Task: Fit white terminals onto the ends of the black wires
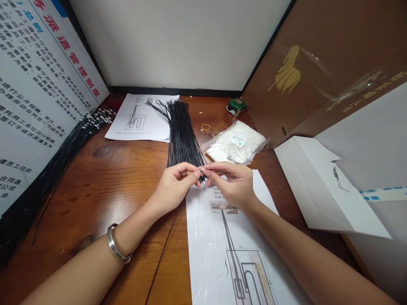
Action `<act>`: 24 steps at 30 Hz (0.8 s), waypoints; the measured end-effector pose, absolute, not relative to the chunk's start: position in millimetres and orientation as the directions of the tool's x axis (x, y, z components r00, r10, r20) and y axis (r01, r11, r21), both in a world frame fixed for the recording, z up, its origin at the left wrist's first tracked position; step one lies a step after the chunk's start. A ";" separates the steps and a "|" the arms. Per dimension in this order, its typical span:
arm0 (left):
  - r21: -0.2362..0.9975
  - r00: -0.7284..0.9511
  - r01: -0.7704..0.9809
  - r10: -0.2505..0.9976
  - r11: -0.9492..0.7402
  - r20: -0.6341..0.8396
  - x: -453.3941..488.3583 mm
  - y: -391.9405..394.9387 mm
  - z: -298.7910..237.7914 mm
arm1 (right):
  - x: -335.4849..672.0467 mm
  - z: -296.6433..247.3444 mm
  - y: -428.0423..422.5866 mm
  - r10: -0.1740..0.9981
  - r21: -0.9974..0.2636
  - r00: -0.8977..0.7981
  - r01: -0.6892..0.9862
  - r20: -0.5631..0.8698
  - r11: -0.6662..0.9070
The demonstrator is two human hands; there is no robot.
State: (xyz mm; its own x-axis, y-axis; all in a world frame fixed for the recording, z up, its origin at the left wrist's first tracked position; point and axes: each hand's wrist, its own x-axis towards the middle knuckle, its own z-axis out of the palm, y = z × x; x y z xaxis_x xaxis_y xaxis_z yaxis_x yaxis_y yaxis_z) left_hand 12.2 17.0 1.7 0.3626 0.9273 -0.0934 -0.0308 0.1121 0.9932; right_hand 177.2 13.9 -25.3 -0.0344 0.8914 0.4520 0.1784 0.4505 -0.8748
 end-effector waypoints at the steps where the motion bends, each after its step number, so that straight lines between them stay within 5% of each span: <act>1: 0.993 0.363 -0.030 0.927 0.114 -0.095 12.3 17.1 1.9 | 177.2 -25.2 14.1 0.890 -0.872 -0.027 0.191 0.455 0.452; 24: 0.997 0.360 -0.013 0.930 0.079 -0.069 13.0 16.5 0.6 | 177.4 -23.8 13.0 0.896 -0.868 -0.013 0.242 0.444 0.434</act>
